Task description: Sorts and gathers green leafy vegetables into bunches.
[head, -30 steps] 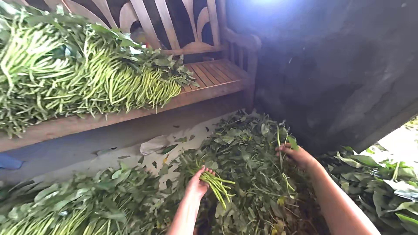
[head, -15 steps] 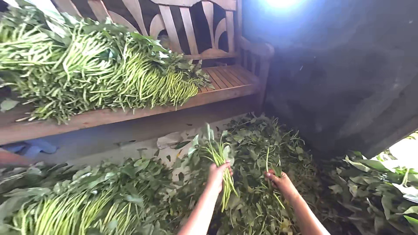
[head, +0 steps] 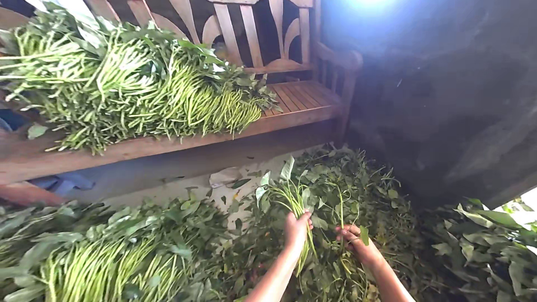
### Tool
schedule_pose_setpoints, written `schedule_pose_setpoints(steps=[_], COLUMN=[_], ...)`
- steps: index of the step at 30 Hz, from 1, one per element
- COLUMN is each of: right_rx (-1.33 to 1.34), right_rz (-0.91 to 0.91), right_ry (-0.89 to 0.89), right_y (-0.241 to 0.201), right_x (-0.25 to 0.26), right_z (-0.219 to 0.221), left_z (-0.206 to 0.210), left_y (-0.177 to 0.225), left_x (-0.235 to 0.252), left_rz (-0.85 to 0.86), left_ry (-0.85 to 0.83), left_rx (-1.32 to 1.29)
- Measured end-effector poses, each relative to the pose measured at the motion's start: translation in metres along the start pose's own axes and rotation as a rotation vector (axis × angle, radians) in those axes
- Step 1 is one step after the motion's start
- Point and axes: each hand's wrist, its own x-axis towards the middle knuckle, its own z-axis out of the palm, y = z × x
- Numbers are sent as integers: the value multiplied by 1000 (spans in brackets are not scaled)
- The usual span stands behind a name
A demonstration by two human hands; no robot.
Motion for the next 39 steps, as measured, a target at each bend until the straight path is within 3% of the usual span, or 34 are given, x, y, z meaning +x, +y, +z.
schedule_pose_setpoints(steps=[3,6,9,14,21,25,29,34,39], right_rx=[38,-98,-238,-526,-599,-935,-1288,-1288,-952], right_rz=[0,5,38,185,296,390,543,283,-93], right_ry=[16,98,94,-55,-60,-101,-169,-187,75], right_y=[4,-1,-12,-33,-43,-48,-42,-35,-30], right_x=[4,6,9,10,0,-14,-21,-28,-43], right_z=[-1,4,16,38,32,23,59,65,70], left_z=[-2,-2,4,9,-4,-14,-14,-26,-35], left_y=[4,8,3,-12,-20,-12,-5,-4,-32], left_x=[1,-3,-12,-24,-3,9,8,19,34], left_rz=[28,58,-1,-148,-246,-221,-205,-249,-419], left_ry=[24,6,-136,-316,-178,-85,-70,-7,38], left_rx=[16,142,306,247,153,68,30,-34,-282])
